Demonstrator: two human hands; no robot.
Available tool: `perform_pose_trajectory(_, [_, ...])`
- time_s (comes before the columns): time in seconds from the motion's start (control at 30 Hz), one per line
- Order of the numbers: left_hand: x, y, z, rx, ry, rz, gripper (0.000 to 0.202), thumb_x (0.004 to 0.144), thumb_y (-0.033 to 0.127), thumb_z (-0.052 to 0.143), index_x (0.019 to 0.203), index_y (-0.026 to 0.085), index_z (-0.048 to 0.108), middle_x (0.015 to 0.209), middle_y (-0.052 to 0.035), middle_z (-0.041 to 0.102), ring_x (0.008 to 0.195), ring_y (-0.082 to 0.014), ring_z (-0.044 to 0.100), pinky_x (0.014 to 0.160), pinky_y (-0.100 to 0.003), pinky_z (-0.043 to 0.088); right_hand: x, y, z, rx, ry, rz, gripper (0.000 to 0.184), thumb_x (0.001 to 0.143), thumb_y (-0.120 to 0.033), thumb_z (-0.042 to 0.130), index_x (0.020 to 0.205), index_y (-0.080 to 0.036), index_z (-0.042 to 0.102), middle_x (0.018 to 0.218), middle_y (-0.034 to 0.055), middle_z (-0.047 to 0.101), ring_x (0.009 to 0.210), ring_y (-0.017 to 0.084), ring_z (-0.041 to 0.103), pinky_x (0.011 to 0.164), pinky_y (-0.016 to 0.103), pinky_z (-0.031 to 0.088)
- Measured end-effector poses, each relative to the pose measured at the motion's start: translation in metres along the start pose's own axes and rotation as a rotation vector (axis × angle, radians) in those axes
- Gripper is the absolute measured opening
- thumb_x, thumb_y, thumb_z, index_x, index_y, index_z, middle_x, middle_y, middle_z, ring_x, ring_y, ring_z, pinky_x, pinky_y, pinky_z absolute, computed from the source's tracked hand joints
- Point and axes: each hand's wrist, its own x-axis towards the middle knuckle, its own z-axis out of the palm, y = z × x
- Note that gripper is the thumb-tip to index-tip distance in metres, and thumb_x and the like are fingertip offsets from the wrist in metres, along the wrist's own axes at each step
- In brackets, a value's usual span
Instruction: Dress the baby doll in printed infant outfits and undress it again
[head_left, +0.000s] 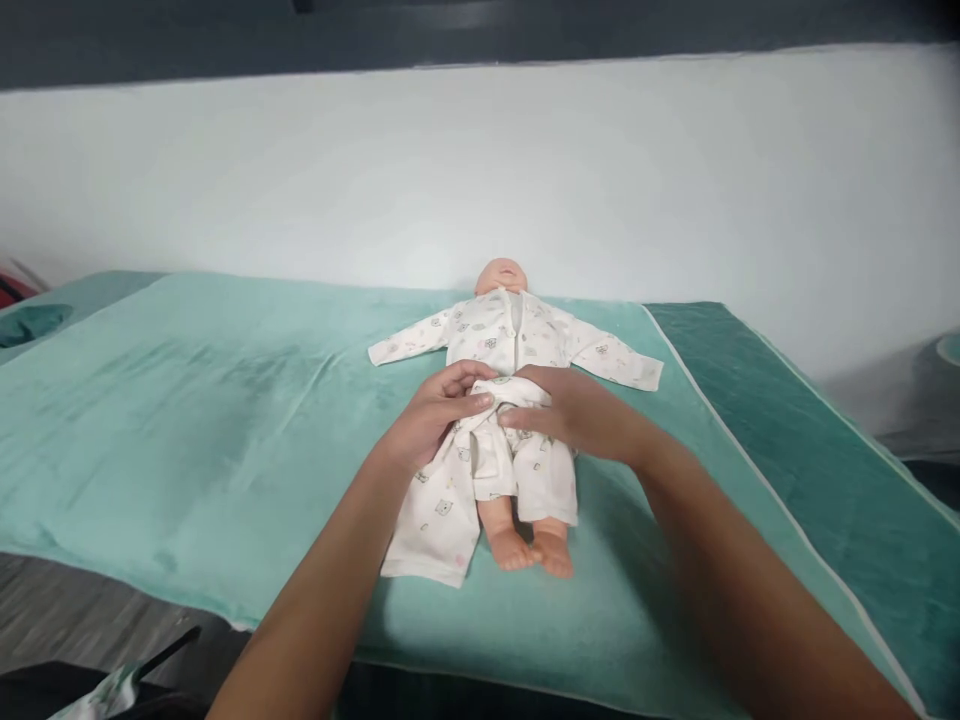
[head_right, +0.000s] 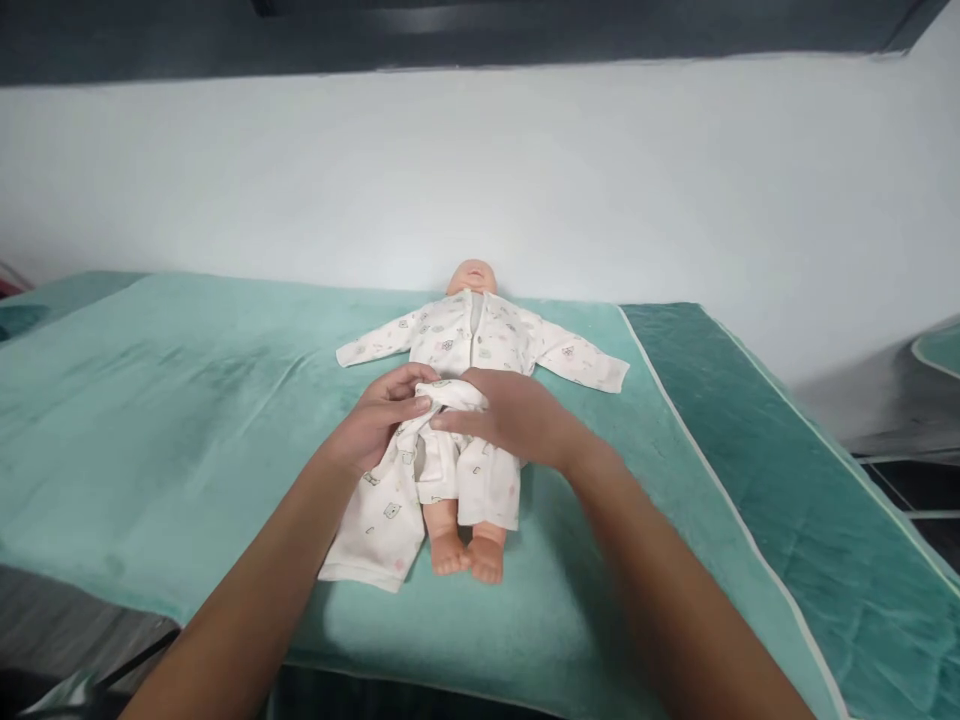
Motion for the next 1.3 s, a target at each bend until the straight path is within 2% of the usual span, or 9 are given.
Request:
perform_pose_trajectory(0.1, [0.006, 0.005, 0.006, -0.041, 0.04, 0.035, 0.03, 0.071, 0.027, 0.078, 0.096, 0.019, 0.063, 0.079, 0.0009, 0.059, 0.067, -0.0096, 0.056, 0.065, -0.022, 0.044, 0.028, -0.003, -0.006, 0.112, -0.151, 0.012, 0.035, 0.072, -0.053, 0.071, 0.077, -0.018, 0.068, 0.069, -0.0013, 0.061, 0.066, 0.013, 0.054, 0.058, 0.023, 0.038])
perform_pose_trajectory(0.2, [0.011, 0.009, 0.006, -0.049, 0.068, 0.001, 0.025, 0.077, 0.031, 0.073, 0.095, 0.018, 0.063, 0.078, 0.0008, 0.059, 0.069, -0.0103, 0.057, 0.063, -0.021, 0.044, 0.039, 0.011, 0.0, 0.347, -0.086, 0.075, 0.035, 0.068, -0.048, 0.075, 0.075, -0.016, 0.063, 0.066, -0.0025, 0.057, 0.06, 0.009, 0.051, 0.052, 0.019, 0.036])
perform_pose_trajectory(0.47, [0.012, 0.014, -0.006, 0.073, -0.111, -0.163, 0.032, 0.076, 0.029, 0.075, 0.104, 0.017, 0.064, 0.087, -0.0038, 0.067, 0.075, -0.0136, 0.062, 0.067, -0.024, 0.047, 0.032, 0.025, 0.002, 0.776, -0.015, 0.221, 0.031, 0.065, -0.037, 0.079, 0.078, -0.016, 0.06, 0.068, -0.0004, 0.062, 0.059, 0.011, 0.058, 0.053, 0.021, 0.045])
perform_pose_trajectory(0.67, [0.01, 0.015, 0.002, 0.097, -0.113, -0.142, 0.026, 0.074, 0.031, 0.077, 0.084, 0.013, 0.061, 0.075, -0.0005, 0.061, 0.064, -0.0088, 0.056, 0.059, -0.02, 0.043, 0.031, 0.02, 0.005, 0.926, -0.113, 0.185, 0.026, 0.064, -0.03, 0.076, 0.077, -0.016, 0.059, 0.068, -0.002, 0.06, 0.06, 0.012, 0.058, 0.058, 0.023, 0.047])
perform_pose_trajectory(0.8, [0.008, 0.011, 0.015, -0.002, -0.011, -0.049, 0.025, 0.078, 0.033, 0.073, 0.083, 0.016, 0.056, 0.074, 0.0019, 0.057, 0.063, -0.0081, 0.054, 0.06, -0.02, 0.043, 0.029, 0.021, 0.007, 0.922, -0.092, 0.172, 0.021, 0.069, -0.025, 0.07, 0.086, -0.018, 0.061, 0.076, -0.0015, 0.063, 0.069, 0.014, 0.06, 0.063, 0.024, 0.047])
perform_pose_trajectory(0.97, [0.004, 0.014, 0.012, 0.009, 0.07, -0.106, 0.031, 0.077, 0.041, 0.073, 0.079, 0.015, 0.057, 0.071, 0.0019, 0.056, 0.061, -0.0081, 0.052, 0.059, -0.021, 0.042, 0.028, 0.025, 0.008, 0.804, -0.098, 0.202, 0.024, 0.067, -0.021, 0.069, 0.09, -0.019, 0.062, 0.079, -0.0018, 0.063, 0.07, 0.014, 0.059, 0.061, 0.023, 0.044])
perform_pose_trajectory(1.17, [0.004, 0.024, 0.001, 0.215, -0.102, -0.265, 0.034, 0.073, 0.043, 0.077, 0.081, 0.012, 0.065, 0.075, -0.0019, 0.062, 0.063, -0.0098, 0.054, 0.058, -0.022, 0.04, 0.032, 0.027, 0.014, 0.986, 0.028, 0.169, 0.016, 0.067, -0.021, 0.065, 0.081, -0.019, 0.058, 0.069, -0.0028, 0.056, 0.063, 0.011, 0.053, 0.058, 0.022, 0.042])
perform_pose_trajectory(1.23, [0.006, 0.022, 0.001, 0.175, -0.129, -0.222, 0.033, 0.071, 0.041, 0.079, 0.084, 0.012, 0.067, 0.08, -0.0035, 0.065, 0.069, -0.012, 0.058, 0.064, -0.024, 0.043, 0.032, 0.026, 0.015, 0.955, 0.025, 0.165, 0.018, 0.07, -0.025, 0.068, 0.084, -0.019, 0.058, 0.071, -0.0028, 0.057, 0.065, 0.011, 0.054, 0.059, 0.021, 0.042])
perform_pose_trajectory(1.3, [0.009, 0.017, 0.002, 0.061, -0.064, -0.119, 0.032, 0.072, 0.04, 0.078, 0.087, 0.014, 0.067, 0.082, -0.003, 0.066, 0.072, -0.0125, 0.06, 0.068, -0.024, 0.045, 0.029, 0.023, 0.015, 0.891, -0.021, 0.139, 0.024, 0.073, -0.031, 0.071, 0.09, -0.019, 0.059, 0.081, -0.0012, 0.062, 0.072, 0.012, 0.058, 0.064, 0.022, 0.044])
